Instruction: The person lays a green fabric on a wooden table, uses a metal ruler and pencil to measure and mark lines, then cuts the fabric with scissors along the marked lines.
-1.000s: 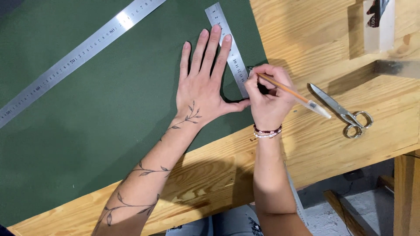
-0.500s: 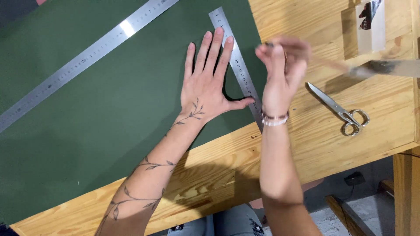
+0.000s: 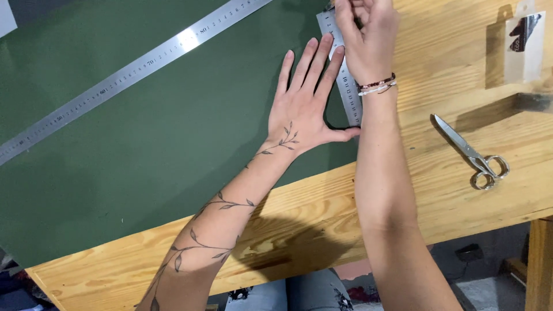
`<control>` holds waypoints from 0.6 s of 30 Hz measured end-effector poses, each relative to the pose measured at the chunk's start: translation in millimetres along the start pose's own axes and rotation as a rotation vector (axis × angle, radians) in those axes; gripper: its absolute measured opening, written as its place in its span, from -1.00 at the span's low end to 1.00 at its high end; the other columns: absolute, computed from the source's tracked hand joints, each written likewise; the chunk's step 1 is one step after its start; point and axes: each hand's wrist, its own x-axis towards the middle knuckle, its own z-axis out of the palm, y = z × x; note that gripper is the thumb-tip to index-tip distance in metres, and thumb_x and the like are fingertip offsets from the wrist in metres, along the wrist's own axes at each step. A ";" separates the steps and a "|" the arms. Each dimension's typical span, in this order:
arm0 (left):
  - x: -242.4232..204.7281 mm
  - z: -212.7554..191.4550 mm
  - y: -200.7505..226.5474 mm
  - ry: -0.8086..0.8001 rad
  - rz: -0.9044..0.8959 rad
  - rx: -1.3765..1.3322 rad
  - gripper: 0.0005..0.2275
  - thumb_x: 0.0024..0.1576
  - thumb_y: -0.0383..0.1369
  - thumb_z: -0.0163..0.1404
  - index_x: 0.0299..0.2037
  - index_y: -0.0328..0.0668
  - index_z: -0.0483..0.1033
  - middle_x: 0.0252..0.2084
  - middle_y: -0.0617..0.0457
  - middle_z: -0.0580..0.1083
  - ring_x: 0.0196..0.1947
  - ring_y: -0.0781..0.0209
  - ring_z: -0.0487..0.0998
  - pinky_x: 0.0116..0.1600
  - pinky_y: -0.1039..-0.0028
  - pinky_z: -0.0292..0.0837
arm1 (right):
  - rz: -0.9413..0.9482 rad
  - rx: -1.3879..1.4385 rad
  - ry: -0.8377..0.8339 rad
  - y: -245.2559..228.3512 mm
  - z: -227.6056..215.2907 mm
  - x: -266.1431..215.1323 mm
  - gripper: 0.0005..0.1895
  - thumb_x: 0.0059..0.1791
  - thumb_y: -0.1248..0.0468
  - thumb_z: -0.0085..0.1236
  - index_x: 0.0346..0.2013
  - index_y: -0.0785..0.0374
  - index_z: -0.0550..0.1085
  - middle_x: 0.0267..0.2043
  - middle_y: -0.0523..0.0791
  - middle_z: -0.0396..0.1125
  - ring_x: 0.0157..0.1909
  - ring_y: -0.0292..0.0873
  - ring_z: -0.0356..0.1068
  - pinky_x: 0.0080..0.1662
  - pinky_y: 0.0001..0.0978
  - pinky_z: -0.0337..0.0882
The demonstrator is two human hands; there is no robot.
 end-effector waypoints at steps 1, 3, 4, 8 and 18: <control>1.6 -1.4 -0.2 -0.005 0.005 0.010 0.18 -0.01 0.69 -0.05 0.52 -0.12 -0.08 0.55 -0.05 -0.11 0.57 0.05 -0.11 0.57 0.05 -0.29 | 0.001 -0.040 0.010 2.2 -0.4 0.8 -0.86 0.19 0.35 0.02 -0.15 0.42 0.35 -0.19 0.02 0.44 -0.17 -0.14 0.49 -0.15 -0.40 0.47; 3.0 -1.1 -1.1 -0.017 0.004 0.021 0.18 0.00 0.69 -0.08 0.53 -0.12 -0.10 0.55 -0.04 -0.13 0.57 0.05 -0.12 0.57 0.05 -0.29 | -0.024 -0.063 -0.005 -7.5 -0.7 4.5 -0.86 0.20 0.35 0.00 -0.13 0.42 0.36 -0.18 0.02 0.45 -0.16 -0.13 0.49 -0.15 -0.41 0.47; 1.7 -0.9 -0.5 -0.037 0.004 0.031 0.17 0.02 0.70 -0.11 0.53 -0.12 -0.12 0.55 -0.04 -0.15 0.58 0.05 -0.13 0.57 0.05 -0.29 | -0.043 -0.086 -0.020 -13.1 -0.8 4.0 -0.86 0.21 0.35 -0.01 -0.11 0.43 0.37 -0.17 0.03 0.46 -0.16 -0.12 0.50 -0.15 -0.41 0.47; 1.9 -1.3 -0.4 -0.040 0.001 0.030 0.17 0.02 0.70 -0.08 0.53 -0.11 -0.12 0.56 -0.04 -0.14 0.58 0.05 -0.12 0.57 0.05 -0.30 | -0.034 -0.116 -0.018 0.0 -0.5 1.9 -0.85 0.21 0.35 0.02 -0.17 0.43 0.38 -0.26 -0.02 0.44 -0.30 -0.19 0.43 -0.27 -0.43 0.41; 1.6 0.8 0.0 0.002 0.007 0.001 0.15 0.00 0.65 -0.11 0.52 -0.13 -0.07 0.55 -0.06 -0.12 0.57 0.03 -0.13 0.57 0.05 -0.31 | -0.043 -0.118 0.045 -1.1 0.9 3.3 -0.97 0.10 0.47 0.04 -0.19 0.41 0.37 -0.26 0.00 0.44 -0.25 -0.16 0.47 -0.22 -0.42 0.50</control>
